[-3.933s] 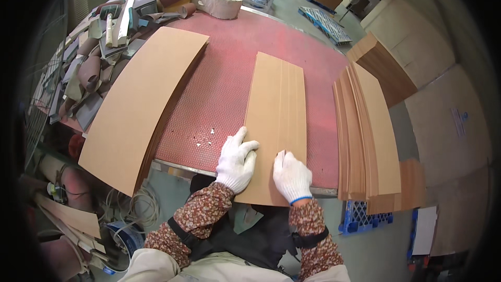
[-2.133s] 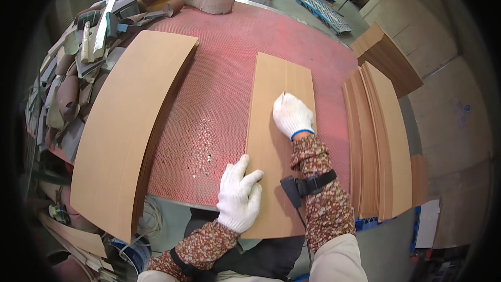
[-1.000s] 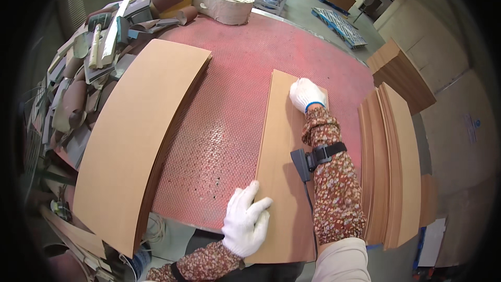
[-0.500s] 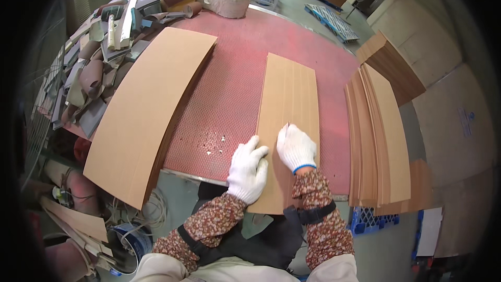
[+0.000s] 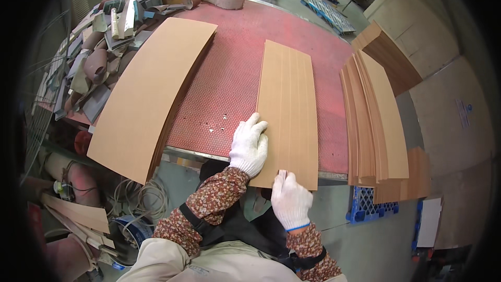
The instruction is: Inspecting wooden panels for defects and marking them with white chalk.
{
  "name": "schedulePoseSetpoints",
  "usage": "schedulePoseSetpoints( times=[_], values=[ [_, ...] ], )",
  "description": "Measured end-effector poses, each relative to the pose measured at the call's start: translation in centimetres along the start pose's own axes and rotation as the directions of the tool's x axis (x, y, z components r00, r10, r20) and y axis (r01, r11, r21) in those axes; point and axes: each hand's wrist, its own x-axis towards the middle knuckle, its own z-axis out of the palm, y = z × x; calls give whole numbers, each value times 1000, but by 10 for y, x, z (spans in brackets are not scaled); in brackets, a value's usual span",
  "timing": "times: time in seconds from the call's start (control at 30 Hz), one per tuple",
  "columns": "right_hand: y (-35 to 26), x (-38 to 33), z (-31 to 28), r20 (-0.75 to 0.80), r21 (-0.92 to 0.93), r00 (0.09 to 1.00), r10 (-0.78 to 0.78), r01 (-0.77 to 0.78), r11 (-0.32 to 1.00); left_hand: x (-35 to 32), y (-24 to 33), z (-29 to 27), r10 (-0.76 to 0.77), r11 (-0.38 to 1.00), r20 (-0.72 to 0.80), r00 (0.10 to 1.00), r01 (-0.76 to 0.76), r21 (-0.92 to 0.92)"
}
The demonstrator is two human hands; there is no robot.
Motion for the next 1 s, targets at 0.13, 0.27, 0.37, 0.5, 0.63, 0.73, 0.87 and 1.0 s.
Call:
schedulePoseSetpoints(
  times=[0.13, 0.27, 0.37, 0.5, 0.63, 0.73, 0.87, 1.0],
  values=[
    [-1, -37, 0, -56, 48, 998, 3, 0, 999, -3, 0, -8, 86, 996, 5, 996, -86, 39],
    [-4, -44, -4, 7, 124, 1000, 10, -11, 992, -5, 3, -26, 122, 988, 87, 989, -129, 80],
    [-14, -42, -2, 4, 152, 1000, -25, 24, 988, -7, -2, -24, 213, 974, -22, 977, -211, 88],
    [-16, -40, 3, -3, 93, 997, -83, 83, 992, -4, -7, -22, 193, 978, -11, 981, -191, 88],
    [-14, -41, 4, 9, 58, 995, -97, 96, 994, -6, -5, -22, 198, 976, -1, 980, -197, 93],
    [-15, -38, 0, 16, 27, 994, -106, 106, 994, -9, -2, -23, 194, 977, 0, 981, -194, 91],
    [-19, -17, -4, 8, 15, 992, -123, 123, 992, -13, -1, -23, 185, 980, -4, 983, -184, 81],
    [-15, 28, 6, -16, -14, 992, -123, 123, 992, -15, 0, -23, 166, 984, 13, 986, -166, 71]
  ],
)
